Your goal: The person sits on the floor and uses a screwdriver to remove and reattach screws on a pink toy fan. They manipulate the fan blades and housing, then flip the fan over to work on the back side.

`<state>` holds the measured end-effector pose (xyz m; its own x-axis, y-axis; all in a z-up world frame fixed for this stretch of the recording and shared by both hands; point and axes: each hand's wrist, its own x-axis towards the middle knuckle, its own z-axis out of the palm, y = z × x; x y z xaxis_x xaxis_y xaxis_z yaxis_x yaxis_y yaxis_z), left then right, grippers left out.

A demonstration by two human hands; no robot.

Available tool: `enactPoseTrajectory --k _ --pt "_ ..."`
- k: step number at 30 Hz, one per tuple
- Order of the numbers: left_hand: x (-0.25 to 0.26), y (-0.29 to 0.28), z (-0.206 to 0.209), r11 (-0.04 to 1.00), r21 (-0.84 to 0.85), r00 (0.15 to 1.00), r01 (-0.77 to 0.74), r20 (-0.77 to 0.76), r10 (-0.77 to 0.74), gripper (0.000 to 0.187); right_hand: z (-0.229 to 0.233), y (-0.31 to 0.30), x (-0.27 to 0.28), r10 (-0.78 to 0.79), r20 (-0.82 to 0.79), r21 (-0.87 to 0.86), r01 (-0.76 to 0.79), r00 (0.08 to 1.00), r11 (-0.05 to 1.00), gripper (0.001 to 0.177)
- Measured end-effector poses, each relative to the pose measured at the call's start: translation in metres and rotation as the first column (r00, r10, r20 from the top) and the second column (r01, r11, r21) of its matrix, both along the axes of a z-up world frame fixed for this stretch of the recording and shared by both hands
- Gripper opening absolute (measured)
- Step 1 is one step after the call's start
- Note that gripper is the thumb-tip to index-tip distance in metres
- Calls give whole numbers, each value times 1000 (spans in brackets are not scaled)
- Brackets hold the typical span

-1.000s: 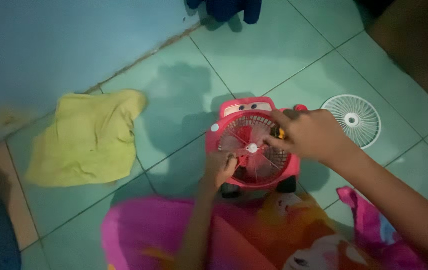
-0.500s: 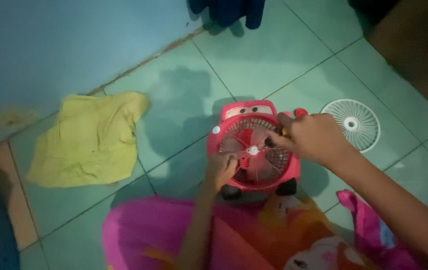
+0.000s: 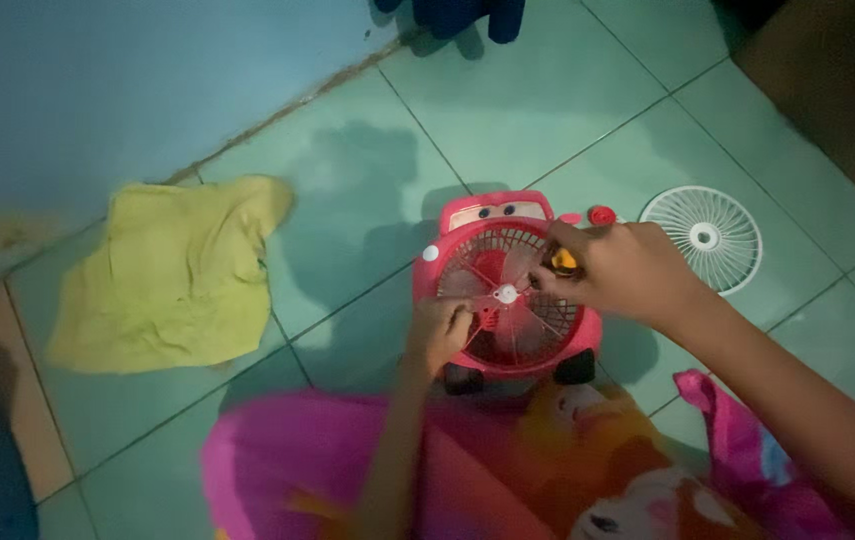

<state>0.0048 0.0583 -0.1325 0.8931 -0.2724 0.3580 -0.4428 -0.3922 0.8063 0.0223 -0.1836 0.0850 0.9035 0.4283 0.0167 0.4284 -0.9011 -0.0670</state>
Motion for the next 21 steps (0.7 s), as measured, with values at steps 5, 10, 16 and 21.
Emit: enactPoseTrajectory --k 5,10,16,21 --pt "-1 2 -10 993 120 999 -16 -46 21 18 -4 -10 -7 133 222 156 -170 966 973 54" --pt "3 0 -39 986 149 996 -81 -30 86 23 -5 -8 -6 -47 -36 -229 38 998 973 64" --pt "7 1 -47 957 287 988 -28 -138 70 31 -5 -12 -12 86 253 73 -108 964 991 49" --pt "3 -1 -17 988 152 1000 16 -2 -16 22 -7 -12 -5 -27 -66 -263 8 997 965 67"
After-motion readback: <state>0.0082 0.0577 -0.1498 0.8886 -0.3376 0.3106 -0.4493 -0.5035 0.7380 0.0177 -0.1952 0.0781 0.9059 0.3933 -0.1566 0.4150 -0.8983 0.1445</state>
